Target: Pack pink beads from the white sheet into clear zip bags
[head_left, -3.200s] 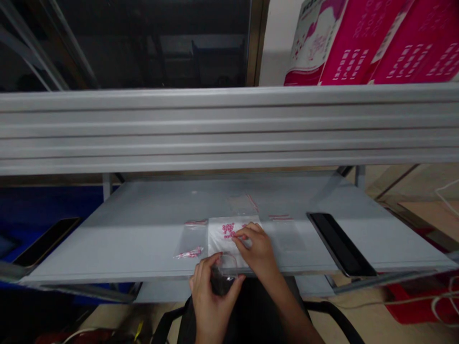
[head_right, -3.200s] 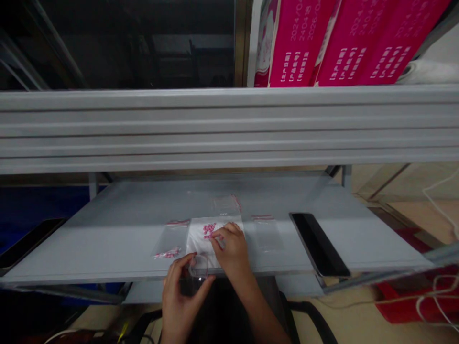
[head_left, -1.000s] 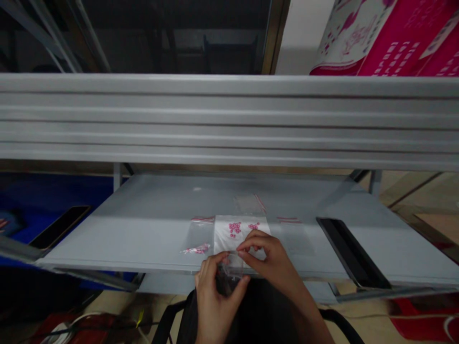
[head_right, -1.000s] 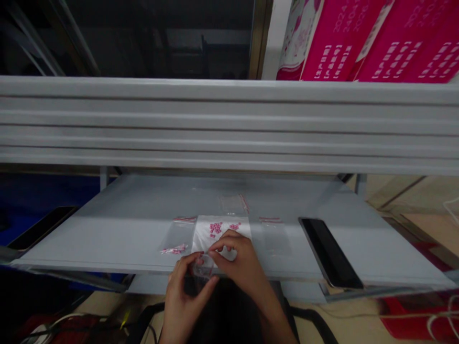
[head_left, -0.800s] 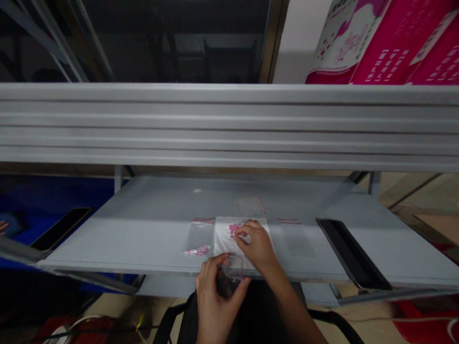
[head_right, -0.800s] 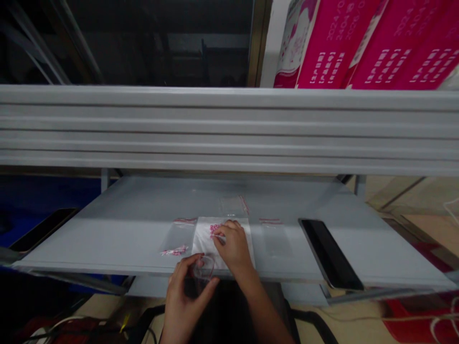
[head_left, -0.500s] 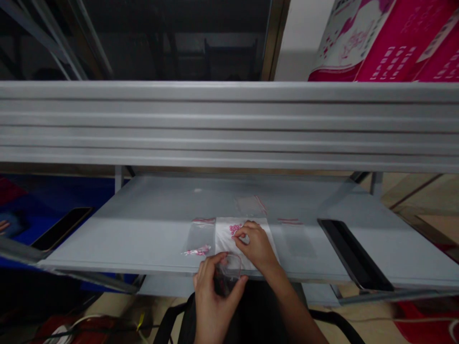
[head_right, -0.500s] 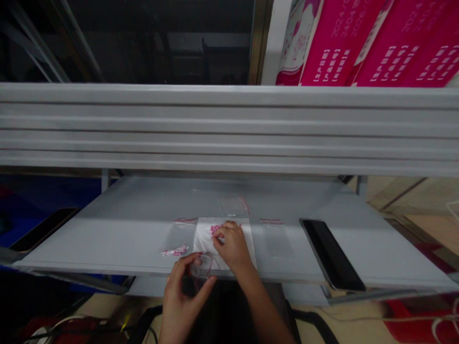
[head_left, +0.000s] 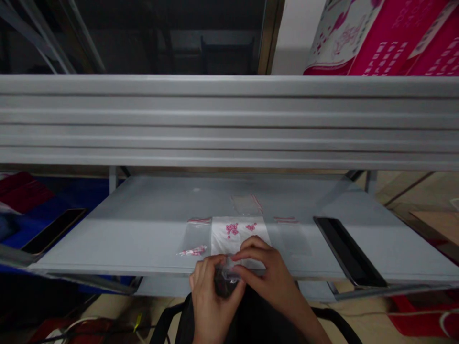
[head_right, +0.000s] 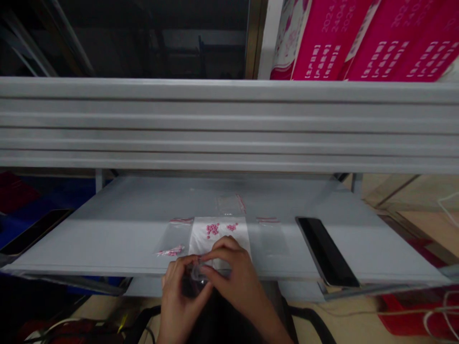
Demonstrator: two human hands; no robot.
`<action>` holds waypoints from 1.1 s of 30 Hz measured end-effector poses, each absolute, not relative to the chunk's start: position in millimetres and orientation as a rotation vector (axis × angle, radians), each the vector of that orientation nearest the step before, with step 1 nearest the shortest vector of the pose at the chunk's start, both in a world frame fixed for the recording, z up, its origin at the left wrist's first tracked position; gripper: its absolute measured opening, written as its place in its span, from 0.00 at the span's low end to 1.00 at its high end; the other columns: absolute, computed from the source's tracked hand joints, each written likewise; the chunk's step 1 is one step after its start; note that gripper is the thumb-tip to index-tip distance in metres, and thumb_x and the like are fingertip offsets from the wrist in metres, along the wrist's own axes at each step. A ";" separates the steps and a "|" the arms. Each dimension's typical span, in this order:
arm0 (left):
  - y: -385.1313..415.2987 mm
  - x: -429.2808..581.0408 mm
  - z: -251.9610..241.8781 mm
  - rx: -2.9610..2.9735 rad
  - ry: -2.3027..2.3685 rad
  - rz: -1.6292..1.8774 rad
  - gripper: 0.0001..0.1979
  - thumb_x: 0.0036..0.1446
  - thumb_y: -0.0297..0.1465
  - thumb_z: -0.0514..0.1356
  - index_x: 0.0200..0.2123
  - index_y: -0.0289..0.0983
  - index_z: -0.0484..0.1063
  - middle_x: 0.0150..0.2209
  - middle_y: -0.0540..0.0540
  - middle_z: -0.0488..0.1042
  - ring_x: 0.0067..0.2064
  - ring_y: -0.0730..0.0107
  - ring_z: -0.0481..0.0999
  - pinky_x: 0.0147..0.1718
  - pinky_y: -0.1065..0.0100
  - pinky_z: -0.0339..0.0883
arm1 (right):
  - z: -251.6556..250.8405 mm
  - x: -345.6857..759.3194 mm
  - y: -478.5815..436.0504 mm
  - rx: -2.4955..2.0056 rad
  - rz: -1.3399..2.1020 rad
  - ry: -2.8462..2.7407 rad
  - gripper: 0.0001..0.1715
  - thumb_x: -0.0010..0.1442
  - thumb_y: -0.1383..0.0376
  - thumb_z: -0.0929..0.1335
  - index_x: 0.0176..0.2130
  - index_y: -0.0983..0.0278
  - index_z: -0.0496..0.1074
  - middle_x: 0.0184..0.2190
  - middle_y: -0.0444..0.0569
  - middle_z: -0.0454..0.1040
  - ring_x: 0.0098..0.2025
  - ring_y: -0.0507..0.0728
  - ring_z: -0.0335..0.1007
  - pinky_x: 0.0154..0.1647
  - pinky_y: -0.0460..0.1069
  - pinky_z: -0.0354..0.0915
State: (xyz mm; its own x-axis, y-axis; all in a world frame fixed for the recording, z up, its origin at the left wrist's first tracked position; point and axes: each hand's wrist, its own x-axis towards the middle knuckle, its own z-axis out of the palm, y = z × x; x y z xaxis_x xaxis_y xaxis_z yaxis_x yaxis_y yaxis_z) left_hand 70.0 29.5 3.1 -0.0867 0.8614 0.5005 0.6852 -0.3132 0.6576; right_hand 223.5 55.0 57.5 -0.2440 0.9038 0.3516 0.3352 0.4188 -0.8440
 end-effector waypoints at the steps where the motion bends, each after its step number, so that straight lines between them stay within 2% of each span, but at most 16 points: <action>1: 29.0 71.2 3.6 2.004 1.720 1.364 0.17 0.48 0.35 0.68 0.40 0.40 0.68 0.35 0.46 0.75 0.37 0.55 0.75 0.34 0.57 0.68 | 55.0 222.6 48.9 -1.118 0.801 -1.766 0.13 0.49 0.74 0.73 0.35 0.60 0.79 0.39 0.48 0.72 0.43 0.57 0.72 0.44 0.51 0.67; 3: 28.1 75.3 4.9 2.013 1.728 1.401 0.18 0.47 0.39 0.68 0.39 0.40 0.67 0.34 0.46 0.74 0.36 0.55 0.75 0.33 0.57 0.68 | 48.9 221.7 38.7 -1.196 0.798 -1.723 0.14 0.45 0.76 0.73 0.33 0.61 0.77 0.45 0.50 0.70 0.47 0.59 0.71 0.48 0.52 0.67; 4: 27.6 78.5 6.0 1.995 1.710 1.423 0.19 0.47 0.39 0.68 0.39 0.40 0.66 0.35 0.46 0.74 0.36 0.55 0.75 0.33 0.58 0.68 | 46.2 222.0 34.8 -1.218 0.813 -1.696 0.12 0.46 0.76 0.72 0.32 0.62 0.76 0.45 0.50 0.70 0.46 0.58 0.71 0.46 0.52 0.67; 8: 25.0 94.0 13.6 1.751 1.450 1.399 0.20 0.47 0.34 0.68 0.40 0.41 0.61 0.35 0.48 0.75 0.35 0.62 0.78 0.33 0.63 0.72 | 43.9 231.6 27.0 -1.163 0.986 -1.504 0.06 0.55 0.72 0.66 0.31 0.61 0.71 0.40 0.49 0.71 0.41 0.56 0.72 0.38 0.48 0.68; 13: 19.2 98.0 23.3 1.441 1.128 1.161 0.09 0.55 0.31 0.61 0.38 0.40 0.63 0.24 0.54 0.73 0.26 0.70 0.75 0.26 0.72 0.70 | 48.8 250.9 24.8 -1.119 1.154 -1.284 0.02 0.57 0.66 0.68 0.31 0.61 0.69 0.31 0.43 0.70 0.36 0.53 0.71 0.37 0.45 0.68; 15: 18.1 93.1 26.7 1.450 1.102 1.143 0.09 0.54 0.30 0.61 0.39 0.40 0.66 0.28 0.52 0.76 0.30 0.69 0.77 0.29 0.72 0.71 | 48.9 254.3 23.4 -1.145 1.139 -1.262 0.03 0.57 0.66 0.68 0.31 0.61 0.69 0.29 0.42 0.70 0.34 0.52 0.70 0.36 0.45 0.68; 18: 19.6 84.2 34.0 1.507 1.069 1.173 0.11 0.55 0.31 0.61 0.43 0.40 0.71 0.39 0.46 0.79 0.42 0.64 0.79 0.40 0.69 0.72 | 48.7 253.0 20.6 -1.132 1.089 -1.309 0.02 0.57 0.68 0.68 0.33 0.61 0.69 0.29 0.43 0.71 0.34 0.53 0.72 0.37 0.45 0.68; 19: 20.9 81.9 37.2 1.515 1.081 1.184 0.10 0.56 0.32 0.61 0.43 0.40 0.73 0.40 0.46 0.79 0.43 0.64 0.79 0.42 0.68 0.72 | 49.0 251.7 19.6 -1.121 1.075 -1.337 0.02 0.57 0.69 0.67 0.33 0.61 0.69 0.30 0.43 0.71 0.34 0.53 0.72 0.38 0.46 0.69; 21: 24.3 79.3 43.6 1.538 1.133 1.207 0.06 0.59 0.33 0.59 0.37 0.39 0.75 0.35 0.47 0.79 0.39 0.65 0.79 0.39 0.70 0.72 | 50.6 249.3 17.8 -1.101 1.044 -1.390 0.04 0.56 0.70 0.67 0.35 0.61 0.69 0.31 0.43 0.72 0.35 0.53 0.73 0.39 0.46 0.70; 24: 29.5 80.1 49.9 1.622 1.188 1.247 0.08 0.59 0.32 0.59 0.29 0.39 0.75 0.28 0.49 0.77 0.32 0.67 0.78 0.33 0.71 0.71 | 53.9 249.1 16.0 -1.111 1.006 -1.426 0.06 0.57 0.71 0.66 0.36 0.60 0.68 0.31 0.44 0.72 0.35 0.52 0.73 0.37 0.46 0.71; 29: 30.9 85.0 45.6 1.813 1.217 1.309 0.08 0.59 0.30 0.60 0.28 0.39 0.75 0.27 0.50 0.77 0.31 0.67 0.77 0.32 0.70 0.70 | 55.5 258.5 12.4 -1.166 0.934 -1.457 0.08 0.57 0.71 0.66 0.38 0.60 0.68 0.30 0.44 0.72 0.34 0.53 0.73 0.37 0.47 0.71; 33: 26.1 85.8 39.7 1.923 1.216 1.409 0.07 0.59 0.28 0.60 0.28 0.39 0.75 0.26 0.49 0.77 0.30 0.66 0.76 0.31 0.68 0.70 | 57.4 263.4 10.7 -1.138 0.886 -1.608 0.20 0.51 0.74 0.66 0.44 0.58 0.69 0.31 0.44 0.72 0.34 0.54 0.72 0.37 0.49 0.70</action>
